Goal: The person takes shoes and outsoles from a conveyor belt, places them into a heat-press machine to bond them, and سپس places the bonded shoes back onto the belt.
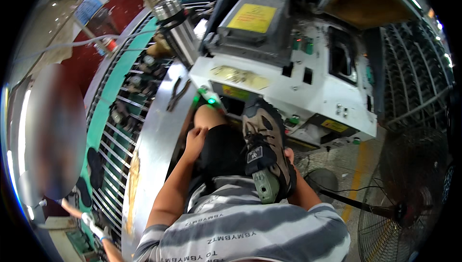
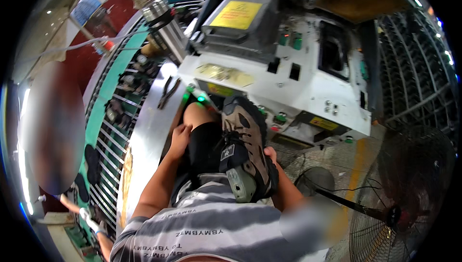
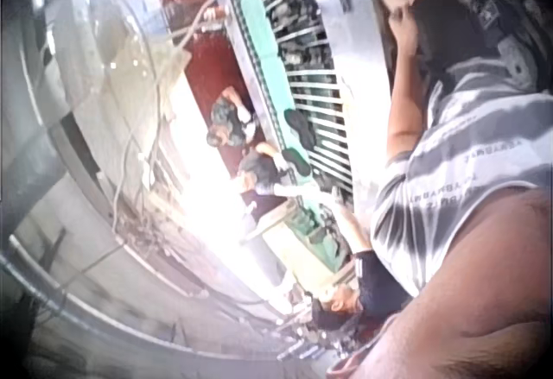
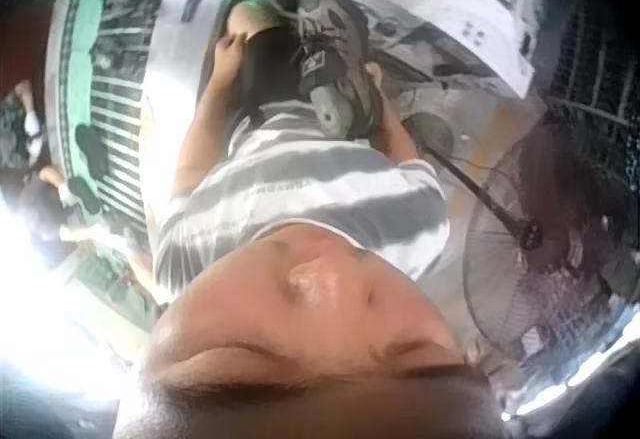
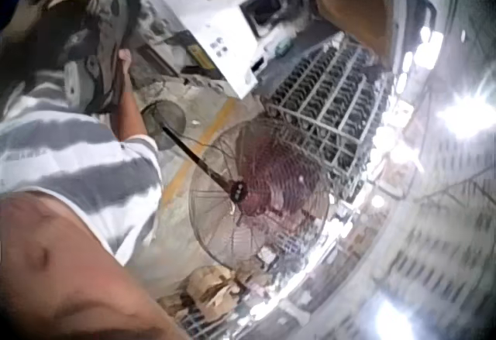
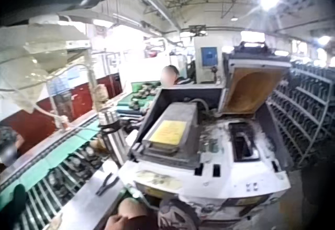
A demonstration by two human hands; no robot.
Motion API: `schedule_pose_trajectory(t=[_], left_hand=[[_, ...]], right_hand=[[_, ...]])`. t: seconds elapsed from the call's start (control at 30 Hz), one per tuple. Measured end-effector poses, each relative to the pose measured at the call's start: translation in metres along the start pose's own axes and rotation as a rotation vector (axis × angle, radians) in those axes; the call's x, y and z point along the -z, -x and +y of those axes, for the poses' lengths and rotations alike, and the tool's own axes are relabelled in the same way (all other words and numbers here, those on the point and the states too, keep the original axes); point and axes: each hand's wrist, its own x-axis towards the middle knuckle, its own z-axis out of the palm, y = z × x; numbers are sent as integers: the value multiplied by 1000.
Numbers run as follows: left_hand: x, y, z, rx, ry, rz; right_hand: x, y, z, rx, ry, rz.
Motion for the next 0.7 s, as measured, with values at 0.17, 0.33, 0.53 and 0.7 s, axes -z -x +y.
schedule_pose_trajectory(t=[0.17,0.33,0.53,0.7], left_hand=[[-58,21,12,531,-450,-955],[-73,8,5,615,-474,-830],[-89,11,5,471,-513,-581],[-93,2,1,553,-531,-546]], right_hand=[[-30,70,-100,580,463,86],[-73,114,-244,1066,1071,932],[-155,46,-408,888,1557,1239],[-130,-19,-495,662,1914,1511]])
